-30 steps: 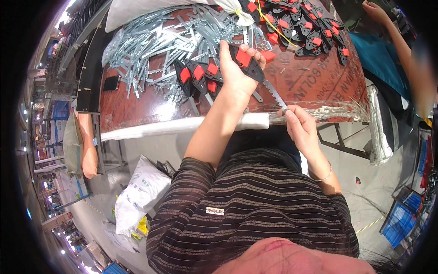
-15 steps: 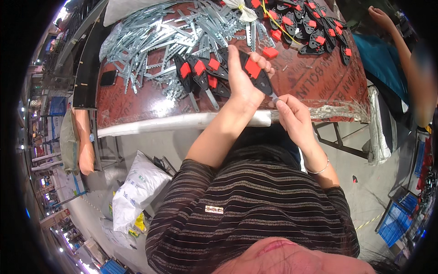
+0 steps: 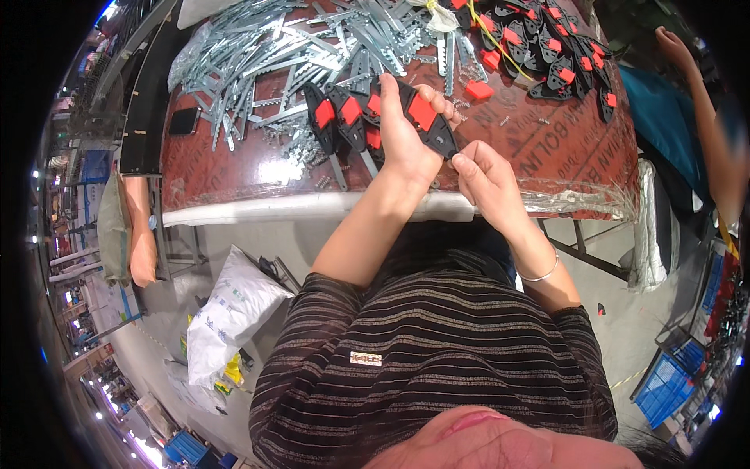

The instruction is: The person repeatedly picks up metal saw blades and red-and-black plastic handles from a table. They insert the blade into the handle and place the assembled unit on the table. The person briefly bends down to retrieve a dropped blade before resuming assembly.

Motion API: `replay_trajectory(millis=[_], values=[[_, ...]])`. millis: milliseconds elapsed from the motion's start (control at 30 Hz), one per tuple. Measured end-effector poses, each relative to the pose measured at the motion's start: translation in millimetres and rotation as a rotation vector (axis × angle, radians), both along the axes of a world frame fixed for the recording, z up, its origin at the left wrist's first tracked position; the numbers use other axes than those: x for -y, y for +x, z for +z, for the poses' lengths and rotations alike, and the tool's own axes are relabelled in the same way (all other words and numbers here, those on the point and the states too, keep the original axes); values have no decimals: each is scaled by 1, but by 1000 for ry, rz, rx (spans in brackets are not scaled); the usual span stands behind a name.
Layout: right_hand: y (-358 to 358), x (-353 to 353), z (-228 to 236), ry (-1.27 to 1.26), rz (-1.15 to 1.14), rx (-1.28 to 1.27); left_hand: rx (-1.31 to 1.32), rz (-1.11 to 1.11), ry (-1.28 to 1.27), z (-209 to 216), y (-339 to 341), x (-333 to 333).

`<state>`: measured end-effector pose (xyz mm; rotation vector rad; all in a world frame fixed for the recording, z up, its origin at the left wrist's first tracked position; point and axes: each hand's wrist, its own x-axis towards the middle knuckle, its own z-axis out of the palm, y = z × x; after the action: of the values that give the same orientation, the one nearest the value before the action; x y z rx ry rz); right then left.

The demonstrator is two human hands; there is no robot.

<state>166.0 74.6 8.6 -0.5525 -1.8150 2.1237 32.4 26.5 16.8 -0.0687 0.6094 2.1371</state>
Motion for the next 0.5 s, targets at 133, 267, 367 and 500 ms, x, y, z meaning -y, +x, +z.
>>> replay_trajectory(millis=[133, 267, 367, 500], values=[[-4, -8, 6, 88, 22, 67, -63, 37, 19, -5, -12, -1], [-8, -11, 10, 92, 25, 92, -76, 65, -7, -6, -22, -2], [-7, -26, 13, 47, 174, 218, -54, 150, -93, -5, -39, -3], [-12, -72, 6, 810, -216, 266, -292, 228, -166, -11, -64, 15]])
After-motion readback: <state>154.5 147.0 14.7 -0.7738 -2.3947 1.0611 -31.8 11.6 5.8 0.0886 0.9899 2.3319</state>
